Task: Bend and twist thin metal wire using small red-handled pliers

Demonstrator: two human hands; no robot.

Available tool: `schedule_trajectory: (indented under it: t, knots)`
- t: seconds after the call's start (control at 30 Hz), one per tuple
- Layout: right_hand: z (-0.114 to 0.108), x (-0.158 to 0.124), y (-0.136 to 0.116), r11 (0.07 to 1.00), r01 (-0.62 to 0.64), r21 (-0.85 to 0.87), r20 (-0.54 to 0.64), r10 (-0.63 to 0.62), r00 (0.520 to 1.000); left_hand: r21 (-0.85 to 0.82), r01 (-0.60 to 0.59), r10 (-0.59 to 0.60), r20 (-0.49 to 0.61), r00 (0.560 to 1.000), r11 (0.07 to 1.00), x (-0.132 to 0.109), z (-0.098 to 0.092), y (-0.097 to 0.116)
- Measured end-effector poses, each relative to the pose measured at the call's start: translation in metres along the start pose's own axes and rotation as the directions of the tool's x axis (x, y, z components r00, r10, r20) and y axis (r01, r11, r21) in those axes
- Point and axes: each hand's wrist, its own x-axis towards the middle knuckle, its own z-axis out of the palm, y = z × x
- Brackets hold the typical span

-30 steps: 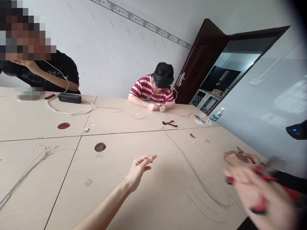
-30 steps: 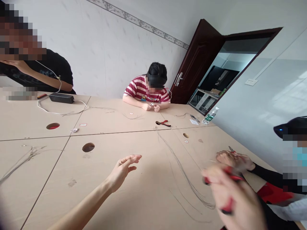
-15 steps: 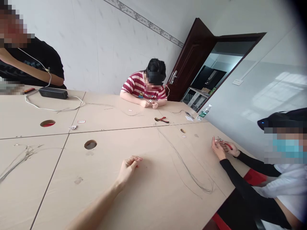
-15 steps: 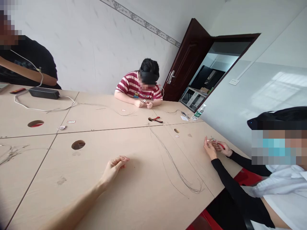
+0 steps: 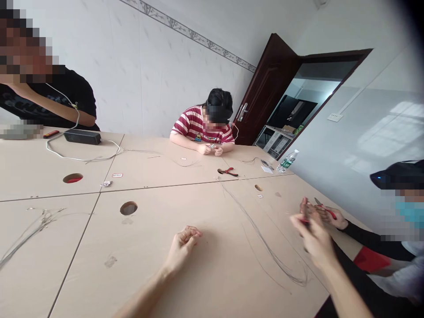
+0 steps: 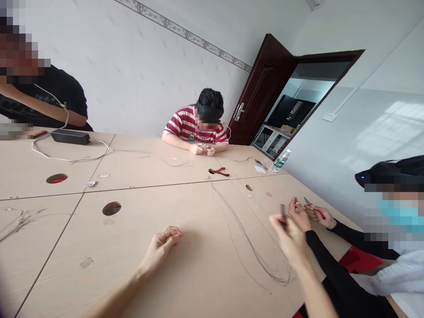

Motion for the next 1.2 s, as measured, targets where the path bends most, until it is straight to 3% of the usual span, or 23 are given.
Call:
schedule_trajectory:
  t: [0.17, 0.27, 0.4, 0.6, 0.73, 0.87, 1.07, 1.2]
  knots:
    - [0.13, 0.041, 0.01, 0.998, -0.006, 0.06, 0.263, -0.01, 0.965, 0.03, -0.024, 0.024, 0.019, 1.0, 0.999, -0.001, 0.0, -0.003]
    - [0.185, 0.065, 0.009, 0.998, -0.044, 0.045, 0.355, 0.025, 0.934, 0.033, -0.03, 0.029, 0.025, 0.999, 0.999, -0.002, 0.001, -0.005]
    - [0.224, 0.087, 0.012, 0.996, -0.086, 0.022, 0.406, 0.07, 0.911, 0.027, -0.037, 0.036, 0.031, 0.999, 0.999, -0.002, 0.001, -0.006]
    - [0.254, 0.102, 0.016, 0.992, -0.126, -0.012, 0.432, 0.119, 0.894, 0.017, -0.041, 0.04, 0.05, 0.998, 0.999, -0.001, 0.0, -0.009]
    - [0.258, 0.114, 0.003, 0.989, -0.147, -0.015, 0.438, 0.139, 0.888, 0.013, -0.031, 0.03, 0.051, 0.998, 0.999, 0.0, -0.001, -0.012]
    - [0.226, 0.119, -0.02, 0.993, -0.109, 0.036, 0.424, 0.083, 0.902, 0.0, 0.005, -0.005, 0.061, 0.998, 1.0, 0.003, -0.005, 0.0]
    - [0.149, 0.073, -0.068, 0.982, 0.047, 0.181, 0.462, -0.127, 0.878, 0.131, 0.05, -0.06, 0.077, 0.995, 0.99, 0.033, 0.011, 0.071]
    - [0.129, 0.036, -0.092, 0.963, 0.091, 0.253, 0.509, -0.212, 0.834, 0.083, 0.081, -0.087, 0.068, 0.994, 0.993, 0.06, 0.035, 0.107]
